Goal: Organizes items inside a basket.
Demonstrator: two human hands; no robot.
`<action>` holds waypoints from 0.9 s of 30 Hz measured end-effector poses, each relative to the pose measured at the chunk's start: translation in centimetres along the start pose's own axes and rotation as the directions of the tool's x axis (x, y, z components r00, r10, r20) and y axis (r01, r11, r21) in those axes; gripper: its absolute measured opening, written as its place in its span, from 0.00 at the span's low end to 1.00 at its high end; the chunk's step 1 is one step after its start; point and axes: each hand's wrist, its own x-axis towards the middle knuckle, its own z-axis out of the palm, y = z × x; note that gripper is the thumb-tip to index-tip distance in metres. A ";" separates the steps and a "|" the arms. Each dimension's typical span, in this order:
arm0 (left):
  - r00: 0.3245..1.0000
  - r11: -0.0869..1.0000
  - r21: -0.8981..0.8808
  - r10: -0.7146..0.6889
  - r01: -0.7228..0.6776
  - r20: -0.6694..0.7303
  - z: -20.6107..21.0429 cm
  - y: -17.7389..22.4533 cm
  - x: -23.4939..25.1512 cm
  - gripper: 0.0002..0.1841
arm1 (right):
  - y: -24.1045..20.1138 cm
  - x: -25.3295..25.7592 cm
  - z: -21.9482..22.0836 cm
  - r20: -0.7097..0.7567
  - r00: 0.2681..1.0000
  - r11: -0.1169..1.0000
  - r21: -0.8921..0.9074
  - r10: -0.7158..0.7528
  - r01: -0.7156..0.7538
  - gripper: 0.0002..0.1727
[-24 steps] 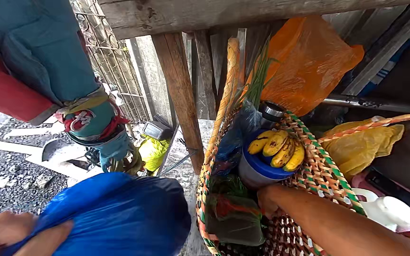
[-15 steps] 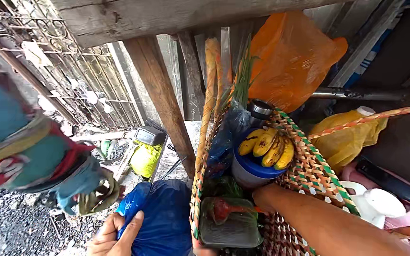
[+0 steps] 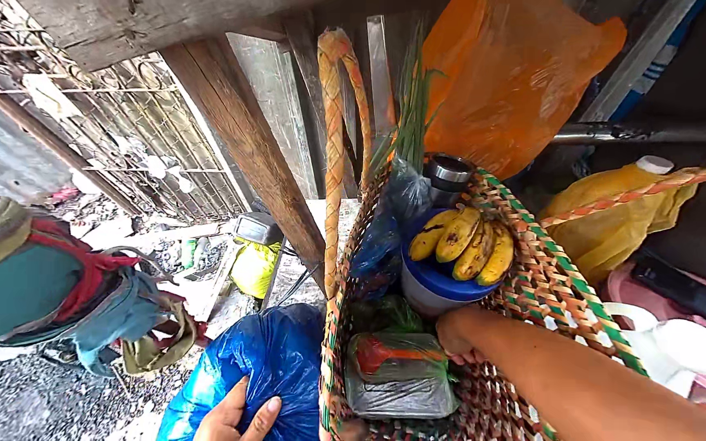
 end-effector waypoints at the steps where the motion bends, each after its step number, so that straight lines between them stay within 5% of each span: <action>1: 1.000 1.000 -0.008 0.000 0.000 0.007 0.0 0.0 -0.1 0.20 | 0.1 0.1 0.0 -0.002 1.000 1.000 -0.014 -0.023 0.023 0.19; 4: 0.999 0.999 -0.011 0.035 -0.035 0.009 0.3 -0.4 -0.2 0.20 | 0.1 -0.4 0.3 0.014 0.996 0.992 -0.087 -0.087 0.088 0.21; 13: 0.999 0.999 0.022 0.047 -0.047 -0.002 0.6 -1.2 -0.3 0.23 | 0.1 0.4 0.8 0.116 0.993 0.999 0.037 0.023 -0.028 0.15; 19: 0.999 0.999 0.020 0.048 -0.048 -0.001 0.6 -1.2 -0.4 0.22 | -1.0 -2.3 1.2 0.046 0.992 0.943 -0.310 -0.116 0.125 0.22; 27: 0.999 0.998 -0.049 0.029 -0.028 0.022 0.4 -1.1 -0.2 0.21 | -4.2 -4.0 0.4 -0.114 0.912 0.903 -0.236 -0.394 0.360 0.16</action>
